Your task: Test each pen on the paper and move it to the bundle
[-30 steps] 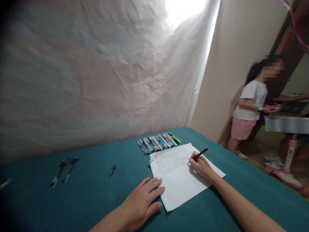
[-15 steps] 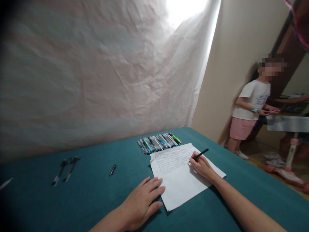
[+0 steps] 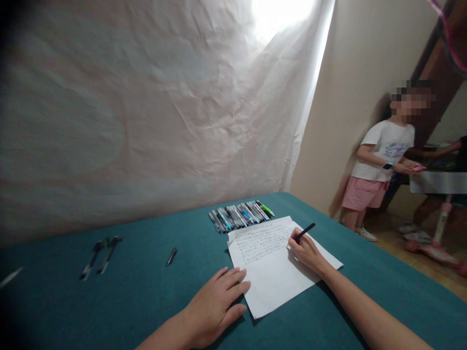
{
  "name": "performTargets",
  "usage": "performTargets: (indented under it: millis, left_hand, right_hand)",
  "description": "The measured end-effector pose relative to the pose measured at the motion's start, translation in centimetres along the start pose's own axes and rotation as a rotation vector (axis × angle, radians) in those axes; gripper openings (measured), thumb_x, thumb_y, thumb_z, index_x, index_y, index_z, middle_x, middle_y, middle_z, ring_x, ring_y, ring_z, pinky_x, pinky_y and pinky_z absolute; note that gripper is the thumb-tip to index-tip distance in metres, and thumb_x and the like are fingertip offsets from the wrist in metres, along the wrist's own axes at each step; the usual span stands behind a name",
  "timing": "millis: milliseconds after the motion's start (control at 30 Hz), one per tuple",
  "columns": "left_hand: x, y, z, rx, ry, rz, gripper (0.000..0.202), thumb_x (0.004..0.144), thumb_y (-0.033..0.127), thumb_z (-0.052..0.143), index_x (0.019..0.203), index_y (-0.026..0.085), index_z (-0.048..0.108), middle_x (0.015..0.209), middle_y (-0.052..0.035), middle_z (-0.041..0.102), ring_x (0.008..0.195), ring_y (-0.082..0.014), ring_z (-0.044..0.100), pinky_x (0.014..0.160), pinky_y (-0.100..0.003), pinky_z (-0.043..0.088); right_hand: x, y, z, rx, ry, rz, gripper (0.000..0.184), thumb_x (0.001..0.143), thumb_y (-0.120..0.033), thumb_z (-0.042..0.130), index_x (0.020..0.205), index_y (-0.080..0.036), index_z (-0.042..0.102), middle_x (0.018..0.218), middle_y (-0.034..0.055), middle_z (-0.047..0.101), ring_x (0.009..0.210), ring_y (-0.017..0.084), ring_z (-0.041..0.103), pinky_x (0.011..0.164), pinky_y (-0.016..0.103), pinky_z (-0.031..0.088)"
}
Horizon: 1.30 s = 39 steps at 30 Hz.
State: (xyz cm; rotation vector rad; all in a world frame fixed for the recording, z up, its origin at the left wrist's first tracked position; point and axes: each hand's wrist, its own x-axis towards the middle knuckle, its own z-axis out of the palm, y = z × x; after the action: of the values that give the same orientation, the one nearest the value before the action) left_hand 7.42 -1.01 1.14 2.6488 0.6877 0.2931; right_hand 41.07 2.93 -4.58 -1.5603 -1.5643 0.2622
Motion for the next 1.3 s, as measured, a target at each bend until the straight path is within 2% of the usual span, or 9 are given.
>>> performTargets:
  millis: [200, 433, 600, 767, 867, 933, 1033, 1200, 1300]
  left_hand:
    - [-0.4, -1.7, -0.3, 0.029, 0.128, -0.027, 0.031, 0.086, 0.034, 0.042, 0.115, 0.024, 0.050, 0.122, -0.0046, 0.052, 0.112, -0.0199, 0.045, 0.097, -0.035, 0.031]
    - [-3.3, -8.9, -4.7, 0.229, 0.422, -0.543, 0.022, 0.081, 0.023, 0.049, 0.100, 0.020, 0.059, 0.099, -0.0066, 0.056, 0.096, -0.0203, 0.052, 0.084, -0.030, 0.038]
    - [-6.1, -12.1, -5.6, 0.218, 0.473, -0.743, 0.021, 0.081, 0.030, 0.049, 0.093, 0.016, 0.059, 0.093, -0.0084, 0.055, 0.088, -0.0211, 0.054, 0.079, -0.031, 0.039]
    - [-6.7, -12.3, -4.6, 0.177, 0.458, -0.686, 0.020, 0.078, 0.024, 0.053, 0.096, 0.017, 0.058, 0.090, -0.0064, 0.058, 0.083, -0.0188, 0.057, 0.074, -0.027, 0.041]
    - [-7.0, -12.2, -4.5, 0.143, 0.476, -0.622, 0.029, 0.078, 0.019, 0.051, 0.107, 0.020, 0.055, 0.095, -0.0057, 0.059, 0.086, -0.0172, 0.057, 0.076, -0.026, 0.041]
    - [-7.2, -12.2, -4.7, 0.020, 0.556, -0.542, 0.032, 0.080, 0.018, 0.048, 0.112, 0.020, 0.054, 0.100, -0.0063, 0.060, 0.090, -0.0169, 0.056, 0.081, -0.027, 0.041]
    - [-7.2, -12.5, -5.0, -0.377, 0.723, -0.478, 0.028, 0.081, 0.022, 0.048, 0.107, 0.018, 0.057, 0.096, -0.0072, 0.064, 0.089, -0.0174, 0.058, 0.080, -0.029, 0.043]
    - [-6.2, -12.3, -4.8, -1.172, 0.910, -0.626, 0.029, 0.075, 0.031, 0.060, 0.098, 0.014, 0.053, 0.082, -0.0089, 0.068, 0.073, -0.0168, 0.065, 0.061, -0.024, 0.048]
    - [-5.8, -11.9, -4.3, -1.306, 0.937, -0.660, 0.027, 0.077, 0.032, 0.059, 0.096, 0.014, 0.050, 0.089, -0.0118, 0.068, 0.077, -0.0173, 0.066, 0.062, -0.024, 0.049]
  right_hand:
    - [-0.2, 0.4, 0.1, 0.057, 0.038, 0.070, 0.020, 0.076, -0.033, 0.046, 0.062, -0.019, 0.046, 0.045, -0.0060, 0.043, 0.040, 0.010, 0.040, 0.041, 0.021, 0.032]
    - [-0.4, -1.6, 0.2, -0.026, 0.007, 0.023, 0.023, 0.076, -0.042, 0.051, 0.077, -0.019, 0.054, 0.060, 0.0002, 0.057, 0.052, 0.015, 0.053, 0.047, 0.024, 0.041]
    - [0.3, -8.4, 3.2, 0.058, -0.155, -0.171, 0.026, 0.079, -0.044, 0.049, 0.080, -0.019, 0.057, 0.074, 0.0057, 0.062, 0.065, 0.019, 0.057, 0.056, 0.027, 0.047]
    - [-0.1, -17.3, 8.5, 0.157, -0.358, -0.267, 0.026, 0.082, -0.040, 0.047, 0.096, -0.021, 0.059, 0.086, 0.0058, 0.065, 0.076, 0.020, 0.060, 0.066, 0.029, 0.048]
    - [-1.3, -20.7, 11.4, 0.237, -0.467, -0.349, 0.030, 0.086, -0.037, 0.041, 0.107, -0.021, 0.055, 0.099, 0.0075, 0.063, 0.090, 0.021, 0.058, 0.078, 0.033, 0.046]
    - [-2.4, -22.0, 13.0, 0.242, -0.482, -0.394, 0.027, 0.089, -0.033, 0.037, 0.108, -0.022, 0.053, 0.100, 0.0066, 0.062, 0.091, 0.020, 0.057, 0.079, 0.033, 0.045]
    - [-3.9, -22.7, 14.5, 0.170, -0.440, -0.530, 0.020, 0.088, -0.022, 0.036, 0.102, -0.021, 0.050, 0.090, 0.0052, 0.060, 0.081, 0.017, 0.056, 0.073, 0.031, 0.044]
    - [-5.1, -22.3, 15.6, 0.007, -0.356, -0.848, 0.019, 0.081, -0.008, 0.038, 0.093, -0.019, 0.049, 0.074, 0.0040, 0.054, 0.067, 0.017, 0.049, 0.063, 0.031, 0.037]
    - [-5.4, -22.1, 15.5, -0.022, -0.368, -0.887, 0.019, 0.080, -0.006, 0.039, 0.091, -0.018, 0.048, 0.074, 0.0042, 0.053, 0.066, 0.016, 0.046, 0.061, 0.030, 0.034]
